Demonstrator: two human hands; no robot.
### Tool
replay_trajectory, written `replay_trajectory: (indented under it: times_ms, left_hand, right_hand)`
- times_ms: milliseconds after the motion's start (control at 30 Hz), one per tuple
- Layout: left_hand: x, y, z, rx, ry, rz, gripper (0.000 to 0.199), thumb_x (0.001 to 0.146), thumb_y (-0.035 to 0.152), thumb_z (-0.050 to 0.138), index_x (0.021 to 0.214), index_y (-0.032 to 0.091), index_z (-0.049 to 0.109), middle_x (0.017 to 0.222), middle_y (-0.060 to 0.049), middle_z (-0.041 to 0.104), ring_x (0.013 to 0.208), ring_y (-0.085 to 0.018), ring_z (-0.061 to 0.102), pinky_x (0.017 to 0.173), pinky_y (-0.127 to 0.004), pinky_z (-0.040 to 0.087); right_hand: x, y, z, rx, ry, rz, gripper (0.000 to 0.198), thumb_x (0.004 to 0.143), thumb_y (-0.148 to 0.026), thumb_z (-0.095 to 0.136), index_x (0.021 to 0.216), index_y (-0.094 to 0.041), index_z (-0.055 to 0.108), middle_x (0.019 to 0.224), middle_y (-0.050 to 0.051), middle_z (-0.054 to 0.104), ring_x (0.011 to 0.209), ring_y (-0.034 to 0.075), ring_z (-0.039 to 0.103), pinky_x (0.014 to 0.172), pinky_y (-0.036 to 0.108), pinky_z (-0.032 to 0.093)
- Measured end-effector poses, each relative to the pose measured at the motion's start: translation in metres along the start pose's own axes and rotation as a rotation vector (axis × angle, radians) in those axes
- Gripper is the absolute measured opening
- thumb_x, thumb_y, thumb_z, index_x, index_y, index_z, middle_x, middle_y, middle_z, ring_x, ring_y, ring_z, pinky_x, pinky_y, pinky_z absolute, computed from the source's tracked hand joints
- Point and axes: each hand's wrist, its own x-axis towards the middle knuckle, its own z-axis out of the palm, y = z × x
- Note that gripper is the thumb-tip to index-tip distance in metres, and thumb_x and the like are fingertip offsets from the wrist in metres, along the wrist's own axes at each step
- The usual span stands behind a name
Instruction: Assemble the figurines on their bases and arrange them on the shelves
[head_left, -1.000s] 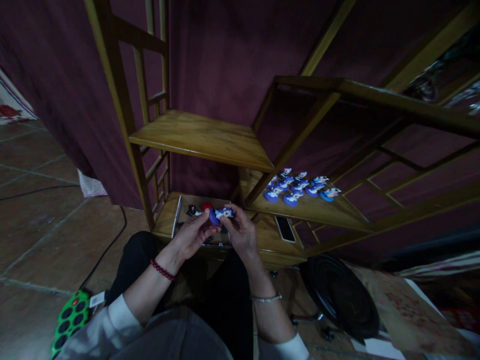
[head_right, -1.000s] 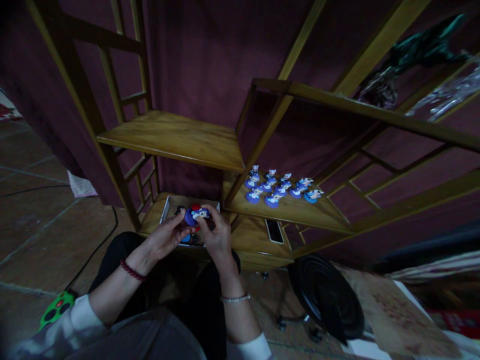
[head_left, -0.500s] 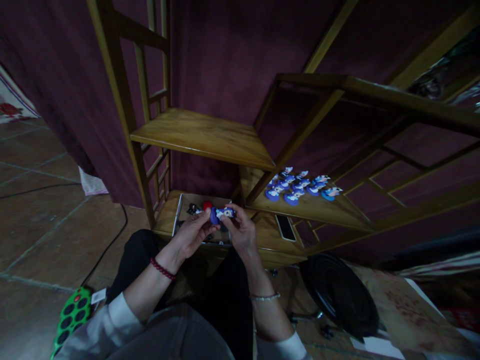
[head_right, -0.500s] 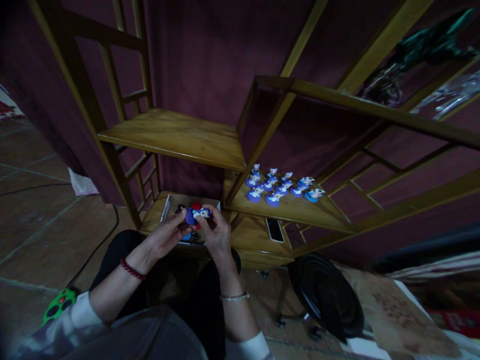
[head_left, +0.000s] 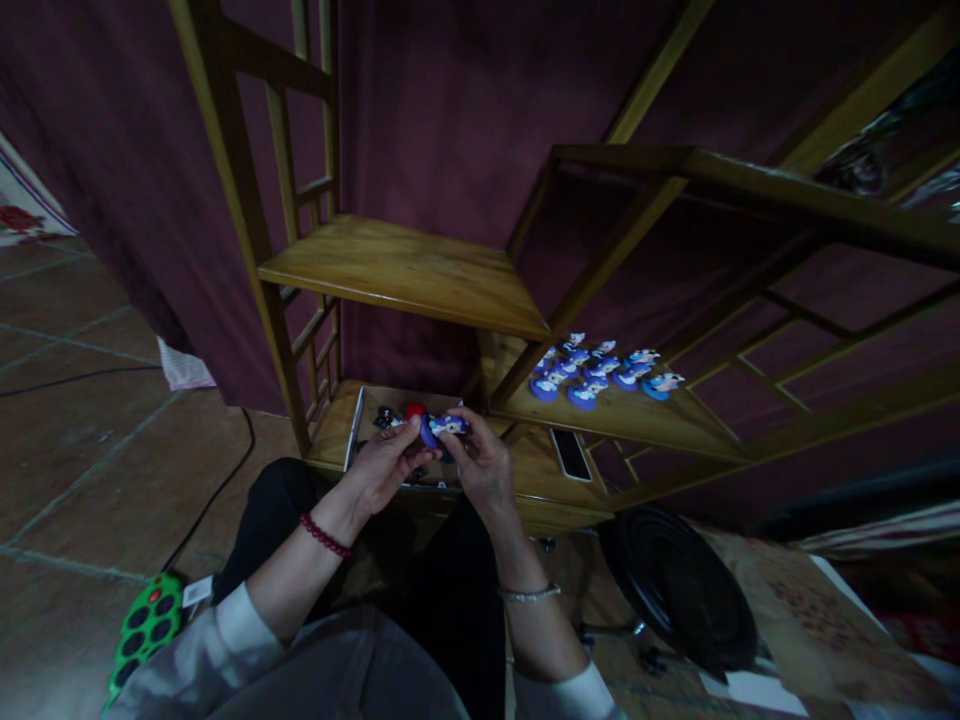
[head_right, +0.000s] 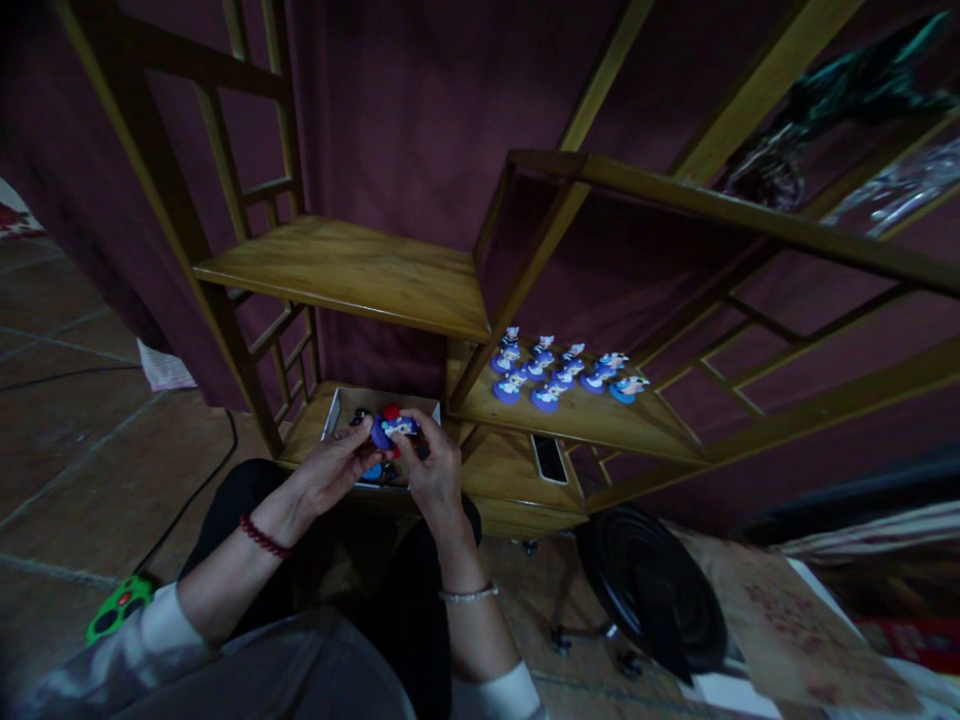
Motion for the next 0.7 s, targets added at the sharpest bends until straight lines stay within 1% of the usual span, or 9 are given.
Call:
replay_trajectory:
  times_ms: [167, 367, 533, 700]
  left_hand:
    - [-0.003, 0.001, 0.003, -0.042, -0.009, 0.019, 0.019, 0.079, 0.026, 0.060, 0.078, 0.008, 0.067, 0.076, -0.007, 0.069, 0.063, -0.011, 0.065, 0.058, -0.016, 0.054]
    - [-0.005, 0.004, 0.007, -0.086, 0.012, -0.030, 0.022, 0.084, 0.023, 0.052, 0.079, 0.007, 0.066, 0.074, -0.007, 0.069, 0.058, -0.010, 0.064, 0.055, -0.014, 0.053]
    - [-0.002, 0.008, 0.010, -0.092, -0.017, -0.030, 0.021, 0.083, 0.023, 0.053, 0.079, 0.007, 0.065, 0.074, -0.007, 0.068, 0.058, -0.010, 0.064, 0.057, -0.016, 0.055]
    - [-0.001, 0.009, 0.015, -0.120, -0.031, -0.027, 0.022, 0.085, 0.022, 0.050, 0.077, 0.007, 0.065, 0.071, -0.006, 0.068, 0.057, -0.008, 0.063, 0.056, -0.014, 0.054]
  right_hand:
    - [0.000, -0.005, -0.001, -0.045, 0.012, -0.062, 0.024, 0.079, -0.031, 0.057, 0.101, -0.024, 0.061, 0.097, 0.003, 0.066, 0.086, 0.017, 0.062, 0.076, 0.029, 0.051]
    - [0.002, -0.014, -0.005, -0.145, -0.006, -0.146, 0.022, 0.081, -0.027, 0.055, 0.102, -0.026, 0.061, 0.096, 0.002, 0.067, 0.085, 0.017, 0.062, 0.076, 0.028, 0.050]
    - [0.010, -0.020, -0.008, -0.180, -0.030, -0.203, 0.022, 0.081, -0.027, 0.054, 0.103, -0.025, 0.060, 0.096, 0.002, 0.066, 0.088, 0.017, 0.062, 0.078, 0.028, 0.050]
    - [0.016, -0.024, -0.014, -0.216, -0.077, -0.237, 0.021, 0.082, -0.026, 0.054, 0.101, -0.023, 0.061, 0.097, 0.003, 0.066, 0.089, 0.016, 0.062, 0.079, 0.028, 0.051]
